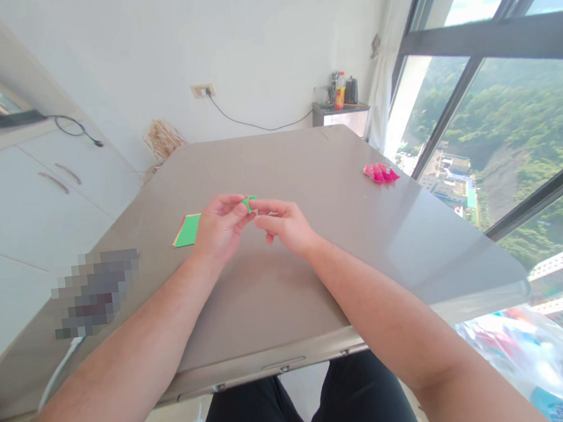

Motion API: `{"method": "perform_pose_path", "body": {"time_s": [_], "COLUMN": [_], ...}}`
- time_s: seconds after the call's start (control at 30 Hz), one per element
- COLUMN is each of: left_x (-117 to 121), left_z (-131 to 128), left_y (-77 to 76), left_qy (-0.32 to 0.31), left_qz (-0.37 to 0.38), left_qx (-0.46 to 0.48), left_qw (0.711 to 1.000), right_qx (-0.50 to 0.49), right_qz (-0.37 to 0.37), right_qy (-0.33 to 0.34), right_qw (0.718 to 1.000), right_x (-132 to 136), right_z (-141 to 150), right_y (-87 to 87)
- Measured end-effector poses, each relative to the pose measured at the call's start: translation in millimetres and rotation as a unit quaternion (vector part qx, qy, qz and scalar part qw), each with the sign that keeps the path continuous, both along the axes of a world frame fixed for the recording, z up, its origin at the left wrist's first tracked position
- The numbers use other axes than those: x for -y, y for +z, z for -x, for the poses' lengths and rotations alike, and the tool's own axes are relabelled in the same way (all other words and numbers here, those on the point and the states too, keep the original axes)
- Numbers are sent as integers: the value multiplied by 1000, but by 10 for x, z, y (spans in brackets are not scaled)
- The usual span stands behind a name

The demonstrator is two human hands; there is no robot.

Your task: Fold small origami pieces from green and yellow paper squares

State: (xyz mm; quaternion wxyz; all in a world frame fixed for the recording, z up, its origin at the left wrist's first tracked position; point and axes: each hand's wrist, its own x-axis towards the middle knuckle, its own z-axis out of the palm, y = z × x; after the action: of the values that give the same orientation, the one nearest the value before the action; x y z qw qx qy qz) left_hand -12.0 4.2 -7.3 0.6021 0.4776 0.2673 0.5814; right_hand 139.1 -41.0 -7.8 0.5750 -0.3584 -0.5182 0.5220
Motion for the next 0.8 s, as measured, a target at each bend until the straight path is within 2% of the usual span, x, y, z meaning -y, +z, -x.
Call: {"method": "perform_pose_path", "body": {"time_s": [0.1, 0.33, 0.6, 0.8], "left_x": [26, 94, 148, 138], "left_z": [-25, -96, -120, -120], "left_y": [-16, -33, -9, -36], "left_qy": [36, 123, 138, 137], "left_qz": [-42, -88, -85, -99], "left_qx": [-45, -103, -118, -125], "left_qw": [997, 983, 980, 978], "right_qx": [-13, 29, 60, 39], "right_qz": [9, 13, 10, 14], "right_qy": [3, -50, -59, -40], "right_qw": [1000, 998, 996, 998], "right_x": [-3, -14, 3, 4], "right_z": [-13, 12, -9, -31], "right_y": [15, 28, 62, 51]}}
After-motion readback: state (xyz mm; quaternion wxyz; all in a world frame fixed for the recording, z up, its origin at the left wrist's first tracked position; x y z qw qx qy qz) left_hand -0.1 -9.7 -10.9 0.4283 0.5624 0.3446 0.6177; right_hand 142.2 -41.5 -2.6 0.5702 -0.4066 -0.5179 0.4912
